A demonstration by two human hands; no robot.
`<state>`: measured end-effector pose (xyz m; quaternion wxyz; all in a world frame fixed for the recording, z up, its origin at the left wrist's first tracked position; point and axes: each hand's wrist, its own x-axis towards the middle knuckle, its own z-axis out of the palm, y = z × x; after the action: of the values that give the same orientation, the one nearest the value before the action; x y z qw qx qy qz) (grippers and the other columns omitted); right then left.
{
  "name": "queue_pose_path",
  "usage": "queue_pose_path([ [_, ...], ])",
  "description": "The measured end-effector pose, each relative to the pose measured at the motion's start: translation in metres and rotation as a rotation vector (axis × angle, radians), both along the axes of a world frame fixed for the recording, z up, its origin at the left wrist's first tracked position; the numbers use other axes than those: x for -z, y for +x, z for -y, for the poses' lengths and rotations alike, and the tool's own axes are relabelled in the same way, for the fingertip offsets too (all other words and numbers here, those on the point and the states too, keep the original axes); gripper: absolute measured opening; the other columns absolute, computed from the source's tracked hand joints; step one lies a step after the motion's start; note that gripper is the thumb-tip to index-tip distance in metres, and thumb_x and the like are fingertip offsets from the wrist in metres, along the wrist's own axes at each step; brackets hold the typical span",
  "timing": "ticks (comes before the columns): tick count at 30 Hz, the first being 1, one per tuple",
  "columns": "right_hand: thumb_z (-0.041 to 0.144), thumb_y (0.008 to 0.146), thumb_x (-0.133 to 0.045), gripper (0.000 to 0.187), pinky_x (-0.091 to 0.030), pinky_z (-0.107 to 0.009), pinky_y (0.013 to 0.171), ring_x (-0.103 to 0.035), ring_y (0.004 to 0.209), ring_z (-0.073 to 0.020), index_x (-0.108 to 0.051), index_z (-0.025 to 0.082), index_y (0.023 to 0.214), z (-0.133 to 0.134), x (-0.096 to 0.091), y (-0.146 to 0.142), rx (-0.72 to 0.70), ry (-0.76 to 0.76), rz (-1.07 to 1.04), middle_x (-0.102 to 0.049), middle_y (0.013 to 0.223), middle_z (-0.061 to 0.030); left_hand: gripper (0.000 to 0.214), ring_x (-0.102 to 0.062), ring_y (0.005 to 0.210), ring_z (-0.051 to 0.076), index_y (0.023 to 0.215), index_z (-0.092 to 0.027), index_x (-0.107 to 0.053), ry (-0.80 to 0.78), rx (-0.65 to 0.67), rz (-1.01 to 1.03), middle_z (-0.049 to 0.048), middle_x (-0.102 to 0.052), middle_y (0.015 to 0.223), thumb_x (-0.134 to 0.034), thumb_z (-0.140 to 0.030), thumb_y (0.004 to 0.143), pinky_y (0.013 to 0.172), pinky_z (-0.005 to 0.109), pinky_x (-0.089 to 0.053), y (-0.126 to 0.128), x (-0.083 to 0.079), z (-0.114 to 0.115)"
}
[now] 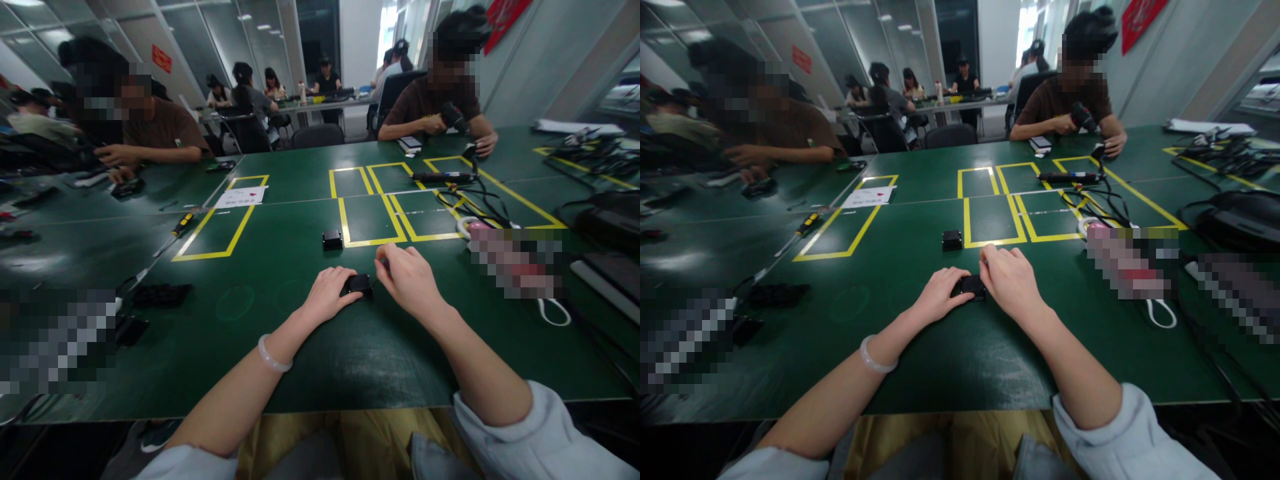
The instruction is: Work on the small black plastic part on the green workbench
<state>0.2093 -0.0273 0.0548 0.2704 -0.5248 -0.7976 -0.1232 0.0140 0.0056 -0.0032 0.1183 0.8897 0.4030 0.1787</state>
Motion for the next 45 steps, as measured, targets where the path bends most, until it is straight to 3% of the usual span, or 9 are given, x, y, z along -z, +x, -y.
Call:
queue_pose_path([
  [7, 0.035, 0.093, -0.043, 0.019, -0.032, -0.029, 0.069, -0.053, 0.066, -0.0159, -0.05, 0.017, 0.091, 0.0008, 0.0006, 0.0, -0.018, 0.006, -0.01, -0.06, 0.073, -0.0019, 0.038, -0.052, 0.096, 0.023, 0.113, -0.021, -0.052, 0.012, 0.001, -0.009, 0.0045, -0.059, 0.103, -0.056, -0.049, 0.087, 0.084, 0.035, -0.04, 0.0003, 0.0003, -0.0003],
  [16, 0.023, 0.091, -0.04, 0.011, -0.032, -0.029, 0.07, -0.053, 0.068, -0.0156, -0.049, 0.017, 0.09, 0.0008, -0.0009, -0.0012, -0.008, -0.005, -0.013, -0.059, 0.074, -0.0021, 0.039, -0.053, 0.097, 0.023, 0.114, -0.021, -0.052, 0.007, 0.002, 0.005, 0.0048, -0.058, 0.105, -0.056, -0.048, 0.087, 0.085, 0.036, -0.04, -0.0001, 0.0008, 0.0],
  [22, 0.034, 0.094, -0.039, 0.021, -0.031, -0.029, 0.069, -0.052, 0.065, -0.0151, -0.049, 0.019, 0.085, 0.0012, -0.001, 0.0002, -0.02, -0.012, -0.017, -0.059, 0.07, -0.0012, 0.038, -0.053, 0.096, 0.023, 0.113, -0.021, -0.052, 0.018, 0.006, 0.004, 0.0044, -0.059, 0.104, -0.057, -0.048, 0.087, 0.085, 0.036, -0.04, -0.0001, 0.0011, -0.0001],
  [31, 0.023, 0.093, -0.037, 0.015, -0.033, -0.029, 0.07, -0.051, 0.065, -0.0153, -0.05, 0.016, 0.093, -0.0012, 0.0024, -0.0004, 0.027, 0.03, -0.018, -0.061, 0.077, -0.0033, 0.038, -0.052, 0.096, 0.023, 0.113, -0.021, -0.052, 0.02, 0.007, 0.003, 0.0041, -0.059, 0.104, -0.057, -0.048, 0.086, 0.084, 0.036, -0.04, 0.0004, 0.0009, -0.0005],
  [37, 0.036, 0.094, -0.04, 0.022, -0.033, -0.029, 0.069, -0.05, 0.063, -0.0154, -0.051, 0.018, 0.089, 0.0001, 0.0011, 0.0012, 0.004, 0.008, -0.03, -0.058, 0.07, -0.0011, 0.038, -0.053, 0.096, 0.023, 0.113, -0.022, -0.052, 0.02, 0.005, 0.002, 0.004, -0.059, 0.104, -0.057, -0.048, 0.086, 0.085, 0.036, -0.04, 0.0004, 0.0008, -0.0003],
  [45, 0.024, 0.091, -0.04, 0.015, -0.033, -0.028, 0.069, -0.049, 0.063, -0.0152, -0.051, 0.015, 0.095, -0.0003, 0.002, -0.0012, 0.027, 0.034, -0.064, -0.059, 0.073, -0.0023, 0.038, -0.052, 0.096, 0.023, 0.113, -0.021, -0.052, 0.019, 0.003, -0.004, 0.0043, -0.059, 0.104, -0.057, -0.048, 0.087, 0.085, 0.036, -0.04, 0.0003, 0.0008, -0.0003],
])
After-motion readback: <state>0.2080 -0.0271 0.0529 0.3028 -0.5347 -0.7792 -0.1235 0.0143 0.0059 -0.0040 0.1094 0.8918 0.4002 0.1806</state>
